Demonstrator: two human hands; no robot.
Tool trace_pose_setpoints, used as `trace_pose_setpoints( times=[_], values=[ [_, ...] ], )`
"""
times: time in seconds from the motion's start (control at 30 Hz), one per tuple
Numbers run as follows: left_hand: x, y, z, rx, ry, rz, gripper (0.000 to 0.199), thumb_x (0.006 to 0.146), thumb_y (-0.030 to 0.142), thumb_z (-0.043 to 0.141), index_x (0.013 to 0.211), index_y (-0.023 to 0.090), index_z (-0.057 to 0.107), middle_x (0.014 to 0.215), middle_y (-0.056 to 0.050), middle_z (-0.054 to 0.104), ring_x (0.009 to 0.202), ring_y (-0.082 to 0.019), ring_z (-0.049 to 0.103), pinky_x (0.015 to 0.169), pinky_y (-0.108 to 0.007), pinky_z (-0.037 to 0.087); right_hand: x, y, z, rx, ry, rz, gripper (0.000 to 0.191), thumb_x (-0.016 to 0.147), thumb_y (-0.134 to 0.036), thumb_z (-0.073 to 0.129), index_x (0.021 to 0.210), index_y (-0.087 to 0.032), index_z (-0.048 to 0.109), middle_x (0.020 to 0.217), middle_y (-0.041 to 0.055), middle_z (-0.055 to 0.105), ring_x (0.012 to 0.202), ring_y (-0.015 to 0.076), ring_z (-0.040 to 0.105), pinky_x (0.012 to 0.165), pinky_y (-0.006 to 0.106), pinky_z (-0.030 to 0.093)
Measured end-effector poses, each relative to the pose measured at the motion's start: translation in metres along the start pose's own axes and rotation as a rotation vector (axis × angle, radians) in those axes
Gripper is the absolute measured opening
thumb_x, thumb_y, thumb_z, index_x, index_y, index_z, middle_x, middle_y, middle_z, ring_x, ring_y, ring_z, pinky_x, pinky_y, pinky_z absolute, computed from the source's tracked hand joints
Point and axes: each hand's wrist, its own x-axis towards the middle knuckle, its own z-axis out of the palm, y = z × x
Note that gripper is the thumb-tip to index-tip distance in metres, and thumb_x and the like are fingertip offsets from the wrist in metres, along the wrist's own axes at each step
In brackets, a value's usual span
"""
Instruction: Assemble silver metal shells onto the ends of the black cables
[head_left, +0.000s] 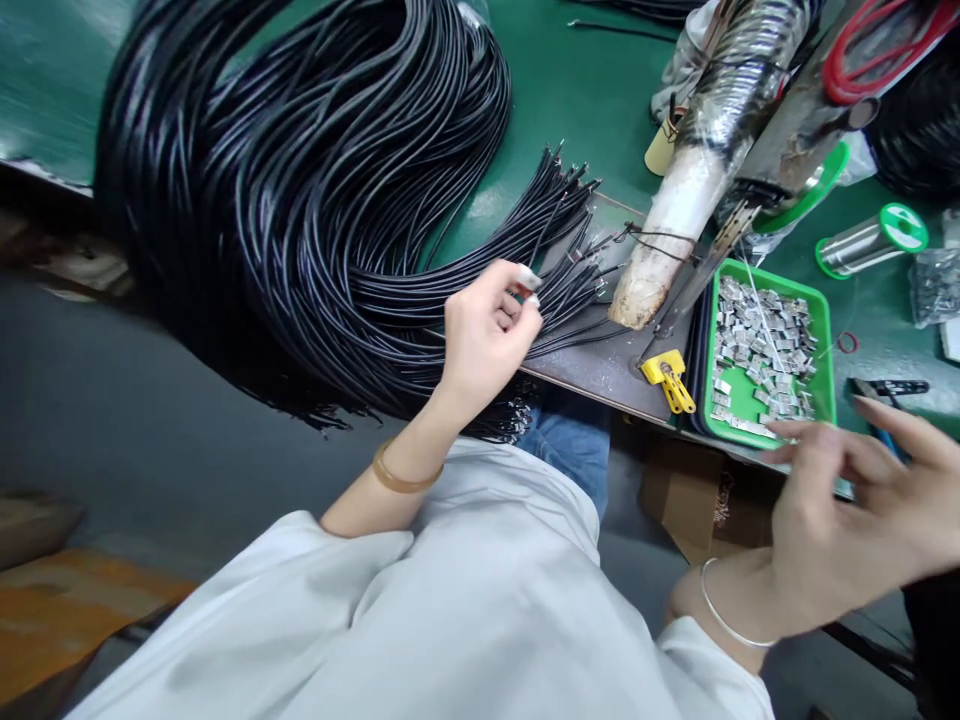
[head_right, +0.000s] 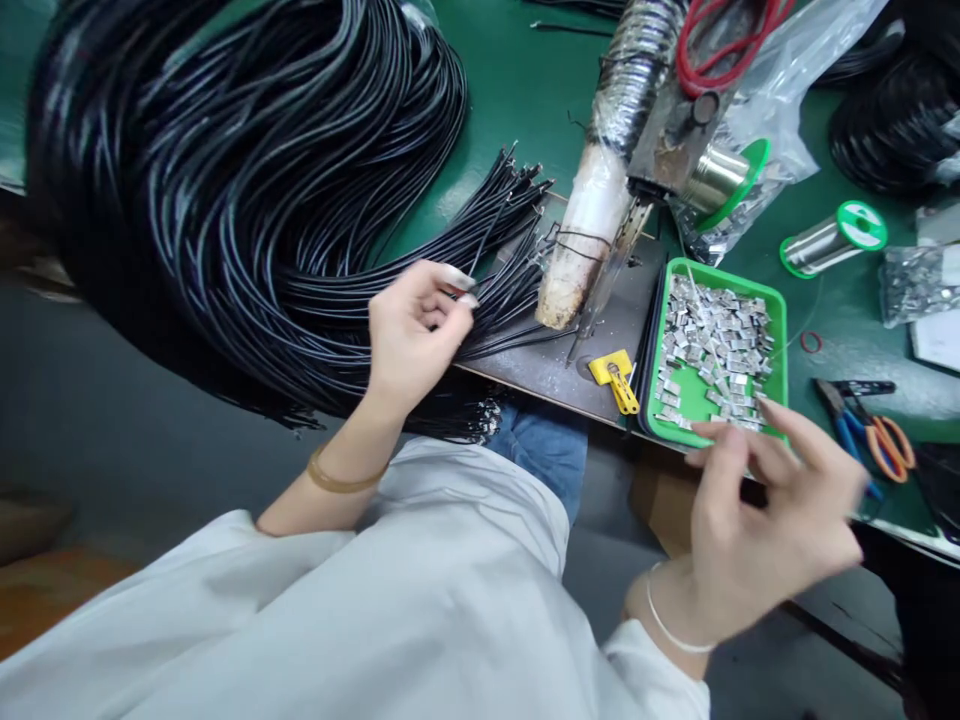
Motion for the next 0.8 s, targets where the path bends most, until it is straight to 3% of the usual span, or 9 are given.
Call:
trace_pose_setpoints(
  times=[0.13, 0.2, 0.23, 0.33, 0.43, 0.47, 0.57, 0.67, 0.8],
  values=[
    [-0.005, 0.009, -0.012, -0.512, 0.146, -0.169, 0.012, 0.091, 0.017, 0.056, 0.096, 0.025, 0.049, 0.068, 0.006, 0.057, 0.050, -0.007, 0.048, 0.046, -0.022, 0.038, 0.015, 0.030, 0.000, -0.312, -0.207, -0.049, 0.020, 0.089, -0.042, 0.067, 0.092, -0.022, 0.066, 0.081, 0.0030, 0.073, 0.073, 0.0210, 0.073, 0.073, 0.032, 0.051],
    [-0.007, 0.021, -0.015, -0.657, 0.016, -0.217, 0.011, 0.092, 0.022, 0.061, 0.097, 0.025, 0.052, 0.064, 0.007, 0.053, 0.047, -0.006, 0.044, 0.043, -0.022, 0.033, 0.025, 0.043, 0.006, -0.283, -0.323, -0.079, 0.021, 0.089, -0.043, 0.067, 0.087, -0.022, 0.066, 0.084, 0.0027, 0.074, 0.073, 0.0181, 0.069, 0.073, 0.031, 0.050],
    [-0.008, 0.027, -0.016, -0.706, -0.122, -0.230, 0.012, 0.091, 0.025, 0.065, 0.097, 0.023, 0.056, 0.062, 0.007, 0.051, 0.044, -0.005, 0.041, 0.041, -0.022, 0.030, 0.029, 0.048, 0.010, -0.245, -0.385, -0.092, 0.021, 0.088, -0.043, 0.067, 0.085, -0.022, 0.066, 0.088, 0.0028, 0.074, 0.075, 0.0173, 0.068, 0.073, 0.030, 0.049],
    [-0.015, 0.048, -0.015, -0.727, -0.780, -0.349, 0.023, 0.082, 0.029, 0.079, 0.096, 0.016, 0.067, 0.055, 0.009, 0.044, 0.047, -0.004, 0.037, 0.046, -0.021, 0.029, 0.040, 0.057, 0.022, -0.157, -0.533, -0.109, 0.018, 0.087, -0.039, 0.067, 0.080, -0.022, 0.065, 0.097, 0.0020, 0.075, 0.081, 0.0163, 0.067, 0.073, 0.029, 0.050],
    [-0.023, 0.058, -0.005, -0.708, -1.174, -0.421, 0.024, 0.080, 0.027, 0.078, 0.096, 0.010, 0.071, 0.061, 0.005, 0.052, 0.054, -0.005, 0.042, 0.051, -0.020, 0.035, 0.046, 0.062, 0.028, -0.187, -0.560, -0.110, 0.015, 0.086, -0.036, 0.069, 0.080, -0.023, 0.065, 0.091, 0.0003, 0.074, 0.076, 0.0149, 0.065, 0.073, 0.030, 0.049],
    [-0.025, 0.057, 0.000, -0.707, -1.171, -0.473, 0.022, 0.083, 0.027, 0.074, 0.095, 0.010, 0.071, 0.061, 0.004, 0.054, 0.054, -0.005, 0.044, 0.051, -0.020, 0.036, 0.047, 0.062, 0.028, -0.200, -0.544, -0.113, 0.014, 0.086, -0.035, 0.069, 0.080, -0.022, 0.065, 0.089, -0.0001, 0.073, 0.075, 0.0145, 0.065, 0.072, 0.030, 0.049],
    [-0.033, 0.049, 0.016, -0.712, -0.937, -0.596, 0.015, 0.085, 0.024, 0.066, 0.091, 0.011, 0.065, 0.058, 0.005, 0.056, 0.046, -0.003, 0.041, 0.045, -0.017, 0.030, 0.042, 0.055, 0.025, -0.156, -0.391, -0.133, 0.015, 0.086, -0.033, 0.070, 0.078, -0.021, 0.064, 0.088, 0.0007, 0.071, 0.078, 0.0152, 0.065, 0.069, 0.029, 0.050],
    [-0.038, 0.040, 0.025, -0.751, -0.769, -0.600, 0.011, 0.082, 0.020, 0.067, 0.087, 0.012, 0.062, 0.055, 0.006, 0.056, 0.046, -0.003, 0.042, 0.046, -0.016, 0.029, 0.028, 0.032, 0.021, 0.057, -0.168, -0.073, 0.020, 0.081, -0.034, 0.077, 0.077, -0.020, 0.063, 0.089, 0.0008, 0.069, 0.075, 0.0144, 0.067, 0.062, 0.027, 0.053],
    [-0.039, 0.041, 0.028, -0.715, -0.695, -0.570, 0.011, 0.078, 0.018, 0.069, 0.085, 0.011, 0.064, 0.053, 0.006, 0.054, 0.049, -0.005, 0.048, 0.051, -0.017, 0.035, -0.002, -0.010, 0.026, 0.401, -0.121, 0.025, 0.022, 0.080, -0.025, 0.080, 0.074, -0.018, 0.059, 0.092, 0.0001, 0.067, 0.054, 0.0091, 0.064, 0.051, 0.027, 0.056]
  ],
)
